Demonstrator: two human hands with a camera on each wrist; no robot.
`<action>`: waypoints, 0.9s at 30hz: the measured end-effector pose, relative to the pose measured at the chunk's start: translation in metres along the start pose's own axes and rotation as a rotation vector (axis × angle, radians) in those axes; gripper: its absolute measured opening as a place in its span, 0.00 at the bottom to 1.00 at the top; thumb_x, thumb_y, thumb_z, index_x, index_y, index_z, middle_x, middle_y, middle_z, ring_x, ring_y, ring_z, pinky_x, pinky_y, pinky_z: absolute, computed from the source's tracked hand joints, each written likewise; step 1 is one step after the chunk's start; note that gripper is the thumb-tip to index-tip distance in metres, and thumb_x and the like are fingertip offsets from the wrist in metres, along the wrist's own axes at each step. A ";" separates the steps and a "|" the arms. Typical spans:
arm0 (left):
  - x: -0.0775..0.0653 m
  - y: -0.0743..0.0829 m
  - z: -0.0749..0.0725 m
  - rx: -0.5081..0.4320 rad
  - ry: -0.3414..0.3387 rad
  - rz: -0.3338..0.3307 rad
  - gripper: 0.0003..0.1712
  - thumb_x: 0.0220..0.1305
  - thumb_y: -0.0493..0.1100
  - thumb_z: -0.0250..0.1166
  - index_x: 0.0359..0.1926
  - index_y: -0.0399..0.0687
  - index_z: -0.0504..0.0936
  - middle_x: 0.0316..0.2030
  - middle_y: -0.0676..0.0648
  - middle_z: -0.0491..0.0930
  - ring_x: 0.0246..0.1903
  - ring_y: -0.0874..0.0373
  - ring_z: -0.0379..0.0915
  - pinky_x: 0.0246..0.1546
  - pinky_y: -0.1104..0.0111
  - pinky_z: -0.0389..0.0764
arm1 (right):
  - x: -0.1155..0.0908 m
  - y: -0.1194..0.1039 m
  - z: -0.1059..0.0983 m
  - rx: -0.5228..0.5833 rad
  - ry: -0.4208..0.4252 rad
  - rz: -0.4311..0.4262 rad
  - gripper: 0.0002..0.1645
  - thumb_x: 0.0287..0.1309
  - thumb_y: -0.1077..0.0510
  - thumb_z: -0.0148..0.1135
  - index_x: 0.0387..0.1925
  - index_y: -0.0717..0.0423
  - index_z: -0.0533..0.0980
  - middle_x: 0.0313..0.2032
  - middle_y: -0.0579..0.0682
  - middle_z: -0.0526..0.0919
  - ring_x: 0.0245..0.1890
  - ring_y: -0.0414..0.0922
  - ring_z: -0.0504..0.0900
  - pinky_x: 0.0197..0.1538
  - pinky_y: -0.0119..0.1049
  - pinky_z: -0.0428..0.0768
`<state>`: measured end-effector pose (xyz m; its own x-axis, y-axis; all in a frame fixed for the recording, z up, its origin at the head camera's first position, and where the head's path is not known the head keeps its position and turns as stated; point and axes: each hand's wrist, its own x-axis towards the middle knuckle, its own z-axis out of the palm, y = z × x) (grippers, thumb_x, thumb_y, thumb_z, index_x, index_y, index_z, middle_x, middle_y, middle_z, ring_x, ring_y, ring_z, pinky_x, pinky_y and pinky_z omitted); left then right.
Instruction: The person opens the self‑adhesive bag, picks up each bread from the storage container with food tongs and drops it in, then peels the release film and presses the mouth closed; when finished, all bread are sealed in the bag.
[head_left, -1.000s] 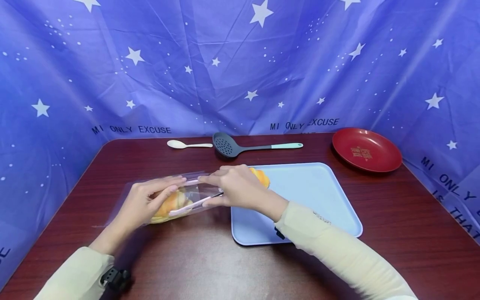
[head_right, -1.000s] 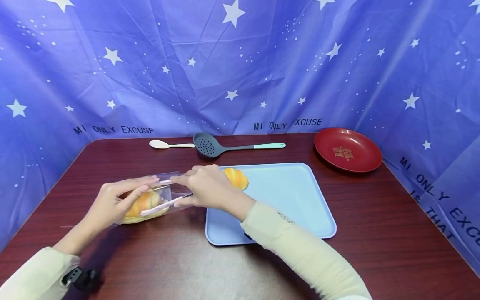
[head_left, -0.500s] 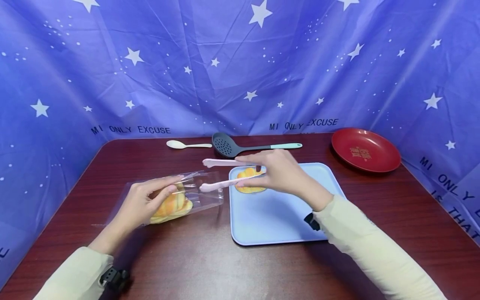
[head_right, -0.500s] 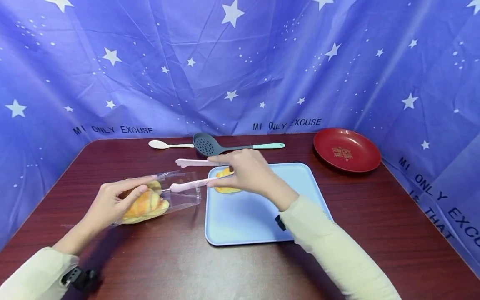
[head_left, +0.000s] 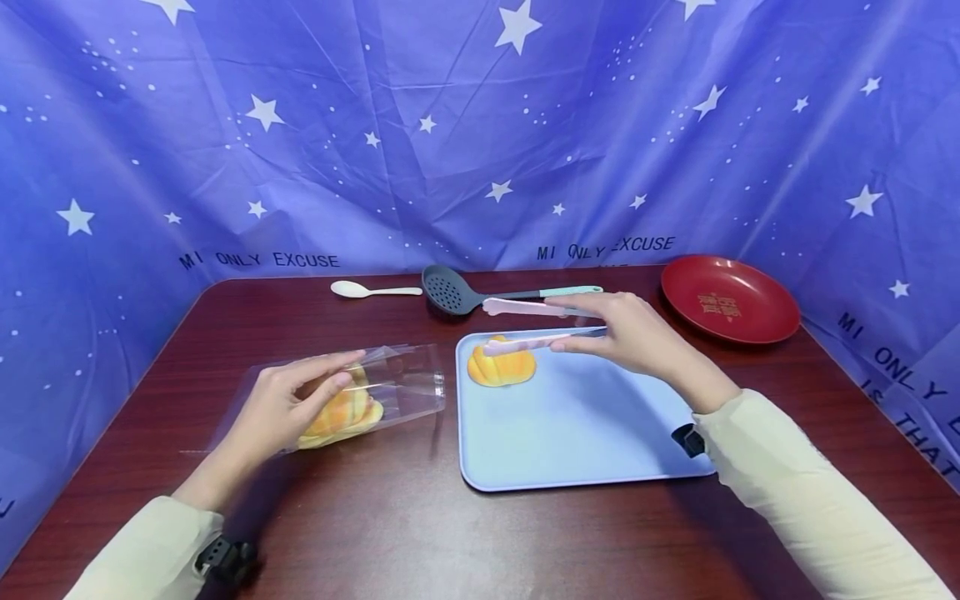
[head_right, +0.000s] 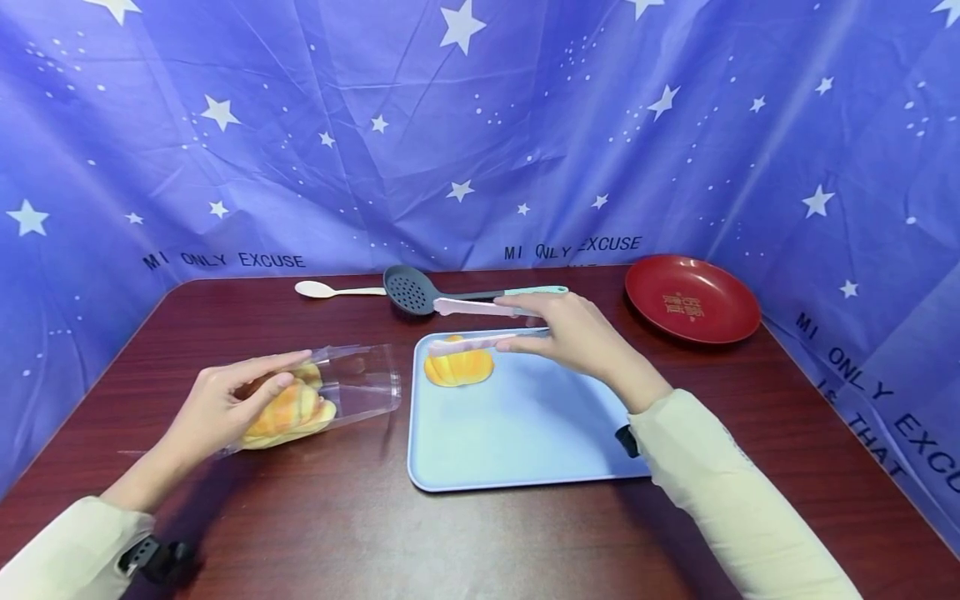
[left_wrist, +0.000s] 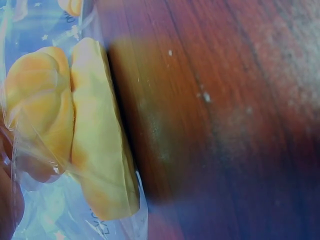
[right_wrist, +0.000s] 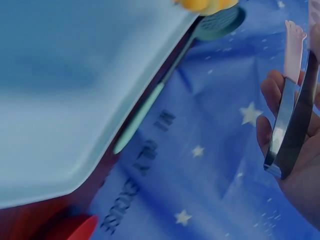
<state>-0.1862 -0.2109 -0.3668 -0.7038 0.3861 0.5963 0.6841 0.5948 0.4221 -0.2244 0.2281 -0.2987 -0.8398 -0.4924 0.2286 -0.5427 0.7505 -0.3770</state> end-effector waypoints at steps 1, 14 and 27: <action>0.000 0.000 0.000 0.002 -0.001 0.000 0.24 0.63 0.33 0.71 0.59 0.55 0.86 0.49 0.54 0.87 0.45 0.68 0.82 0.46 0.84 0.74 | -0.001 0.004 0.000 -0.005 -0.008 0.014 0.37 0.57 0.41 0.74 0.66 0.48 0.77 0.61 0.52 0.82 0.53 0.50 0.83 0.52 0.52 0.83; 0.001 0.001 0.001 0.012 -0.010 0.020 0.25 0.61 0.33 0.72 0.58 0.56 0.86 0.51 0.54 0.87 0.53 0.64 0.81 0.55 0.84 0.71 | -0.012 0.040 0.013 -0.084 -0.077 0.076 0.37 0.55 0.43 0.77 0.63 0.52 0.79 0.56 0.54 0.85 0.44 0.50 0.84 0.49 0.51 0.83; 0.001 0.002 0.001 0.016 -0.005 0.037 0.24 0.61 0.32 0.72 0.57 0.56 0.87 0.51 0.54 0.87 0.53 0.63 0.81 0.57 0.83 0.70 | -0.004 0.044 0.019 -0.087 -0.133 0.034 0.33 0.55 0.42 0.76 0.61 0.49 0.82 0.50 0.51 0.88 0.34 0.44 0.79 0.36 0.39 0.78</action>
<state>-0.1863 -0.2085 -0.3663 -0.6793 0.4118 0.6075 0.7063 0.5916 0.3888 -0.2444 0.2551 -0.3330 -0.8517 -0.5156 0.0941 -0.5179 0.8004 -0.3019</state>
